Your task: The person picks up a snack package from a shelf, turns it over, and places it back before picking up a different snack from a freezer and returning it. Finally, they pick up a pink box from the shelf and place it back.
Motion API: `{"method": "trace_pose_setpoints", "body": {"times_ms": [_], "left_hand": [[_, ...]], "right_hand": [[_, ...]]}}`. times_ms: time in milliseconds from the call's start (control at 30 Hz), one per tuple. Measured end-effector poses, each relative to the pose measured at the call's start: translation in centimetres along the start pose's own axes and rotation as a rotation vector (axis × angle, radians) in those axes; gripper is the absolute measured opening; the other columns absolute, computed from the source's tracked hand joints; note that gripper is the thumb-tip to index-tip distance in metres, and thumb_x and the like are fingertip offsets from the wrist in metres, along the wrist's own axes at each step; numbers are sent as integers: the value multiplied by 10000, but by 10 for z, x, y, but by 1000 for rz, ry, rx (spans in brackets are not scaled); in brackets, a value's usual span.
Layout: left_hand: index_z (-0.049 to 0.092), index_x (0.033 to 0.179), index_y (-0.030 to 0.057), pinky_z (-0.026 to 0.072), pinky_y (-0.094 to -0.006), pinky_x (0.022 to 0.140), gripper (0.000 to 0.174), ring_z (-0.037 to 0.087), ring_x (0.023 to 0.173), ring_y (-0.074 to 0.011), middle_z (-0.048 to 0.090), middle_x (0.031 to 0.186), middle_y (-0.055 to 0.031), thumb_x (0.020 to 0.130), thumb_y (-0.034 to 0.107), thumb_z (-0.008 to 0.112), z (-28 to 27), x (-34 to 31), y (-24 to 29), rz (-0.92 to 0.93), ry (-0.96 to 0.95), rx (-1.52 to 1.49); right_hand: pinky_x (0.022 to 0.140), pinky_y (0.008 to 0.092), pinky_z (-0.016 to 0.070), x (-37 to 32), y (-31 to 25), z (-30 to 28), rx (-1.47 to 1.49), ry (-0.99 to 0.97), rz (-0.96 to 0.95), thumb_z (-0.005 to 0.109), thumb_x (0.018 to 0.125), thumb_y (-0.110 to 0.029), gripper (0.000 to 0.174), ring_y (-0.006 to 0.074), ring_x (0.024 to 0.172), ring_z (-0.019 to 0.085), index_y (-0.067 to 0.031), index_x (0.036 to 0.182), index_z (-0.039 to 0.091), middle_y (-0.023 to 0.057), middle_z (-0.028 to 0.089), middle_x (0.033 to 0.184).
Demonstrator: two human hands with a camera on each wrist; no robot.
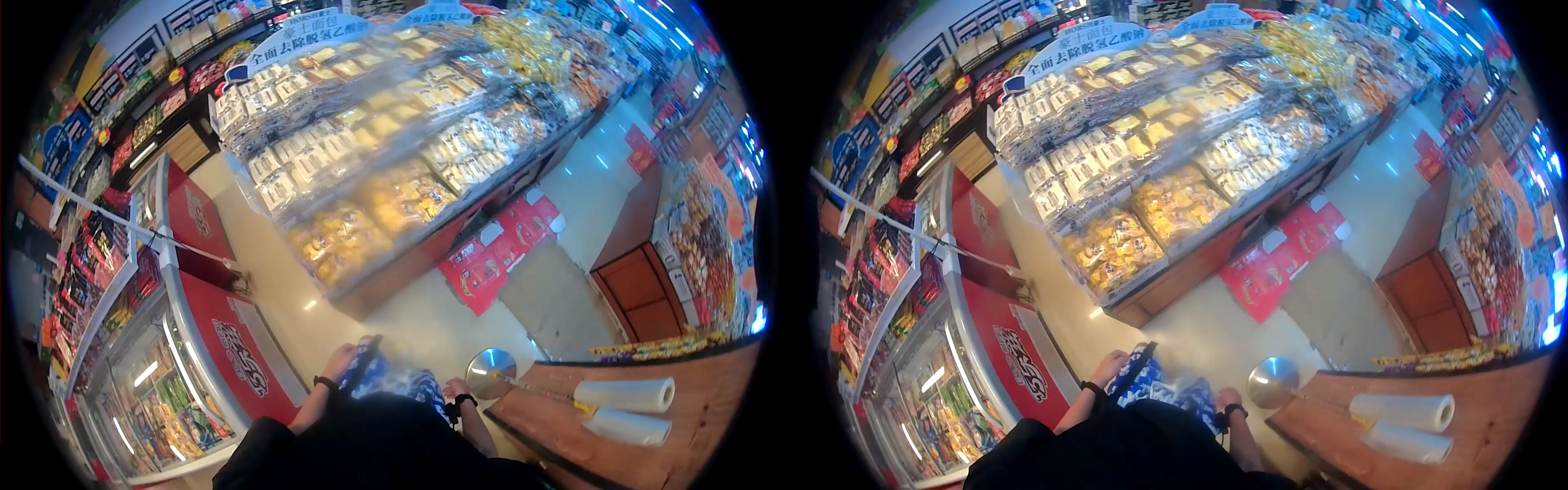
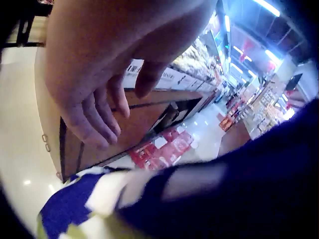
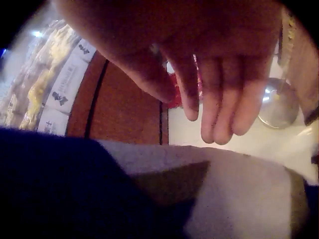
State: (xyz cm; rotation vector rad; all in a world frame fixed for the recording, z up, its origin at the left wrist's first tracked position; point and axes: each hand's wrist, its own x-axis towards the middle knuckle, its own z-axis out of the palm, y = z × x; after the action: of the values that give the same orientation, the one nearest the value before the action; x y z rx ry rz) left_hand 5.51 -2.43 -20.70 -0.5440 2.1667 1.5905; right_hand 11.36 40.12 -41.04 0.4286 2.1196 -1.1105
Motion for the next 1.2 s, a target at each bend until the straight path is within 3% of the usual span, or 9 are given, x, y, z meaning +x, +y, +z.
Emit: {"method": "trace_pose_setpoints", "body": {"times_ms": [233, 300, 433, 533, 667, 767, 967, 1067, 1200], "left_hand": [[576, 1042, 59, 450, -283, 738, 236, 579, 857, -148, 608, 952, -45, 893, 218, 485, 5, 42, 56, 125, 17, -167], [577, 1047, 73, 445, -280, 755, 229, 579, 896, -149, 613, 971, -39, 903, 217, 473, 1, 62, 75, 139, 43, -119], [598, 1042, 21, 463, -283, 752, 246, 586, 838, -171, 629, 924, -106, 879, 178, 499, -17, 79, 150, 110, 129, -462], [604, 1043, 33, 465, -290, 746, 247, 594, 845, -181, 633, 946, -107, 874, 184, 504, -26, 126, 145, 231, 195, -357], [603, 939, 19, 448, -363, 785, 235, 568, 873, -287, 596, 870, -146, 855, 222, 519, -39, 163, 160, 377, 396, -121], [591, 884, 16, 432, -393, 807, 214, 537, 893, -324, 570, 879, -154, 835, 215, 529, -42, 172, 168, 190, 403, -133], [587, 961, 7, 468, -308, 742, 207, 569, 821, -192, 575, 890, -112, 849, 178, 552, -54, 176, 187, 241, 668, 94], [598, 1019, 8, 462, -312, 755, 251, 564, 839, -174, 598, 885, -93, 867, 201, 545, -65, 175, 204, 37, 268, -422], [602, 1062, 6, 456, -290, 747, 291, 552, 829, -143, 606, 887, -60, 887, 221, 515, -54, 184, 201, 43, 349, -423]], "right_hand": [[564, 318, 522, 62, -70, -9, -110, -67, -120, 578, 828, -184, 169, 214, 634, 630, -54, 937, 574, 124, 649, 765], [647, 458, 481, 77, -102, -17, -123, 25, -152, 524, 755, -225, 222, 378, 725, 606, -52, 742, 663, 194, 637, 808], [654, 438, 465, 106, -182, -37, -193, 30, -418, 506, 803, -228, 221, 338, 769, 591, -60, 802, 650, 174, 623, 822], [546, 254, 465, 133, -249, -50, -64, -19, -490, 554, 862, -153, 118, 135, 612, 584, -51, 881, 609, 57, 615, 706], [625, 270, 478, 160, -344, -62, -162, 109, -549, 506, 880, -160, 156, 135, 706, 590, -75, 965, 605, 60, 629, 823], [671, 279, 475, 139, -430, -69, -88, 119, -529, 509, 863, -130, 186, 144, 786, 586, -90, 1020, 601, 64, 617, 926], [760, 299, 470, 129, -502, -66, -136, 126, -930, 581, 756, -44, 299, 210, 847, 585, -57, 1055, 589, 85, 571, 980], [755, 299, 475, 149, -509, -80, -168, -64, -869, 590, 757, -47, 288, 211, 840, 593, -47, 1045, 602, 95, 580, 1009], [764, 283, 474, 160, -534, -107, -308, -232, -909, 582, 782, -72, 285, 195, 835, 606, -38, 1063, 610, 99, 591, 1042]]}}
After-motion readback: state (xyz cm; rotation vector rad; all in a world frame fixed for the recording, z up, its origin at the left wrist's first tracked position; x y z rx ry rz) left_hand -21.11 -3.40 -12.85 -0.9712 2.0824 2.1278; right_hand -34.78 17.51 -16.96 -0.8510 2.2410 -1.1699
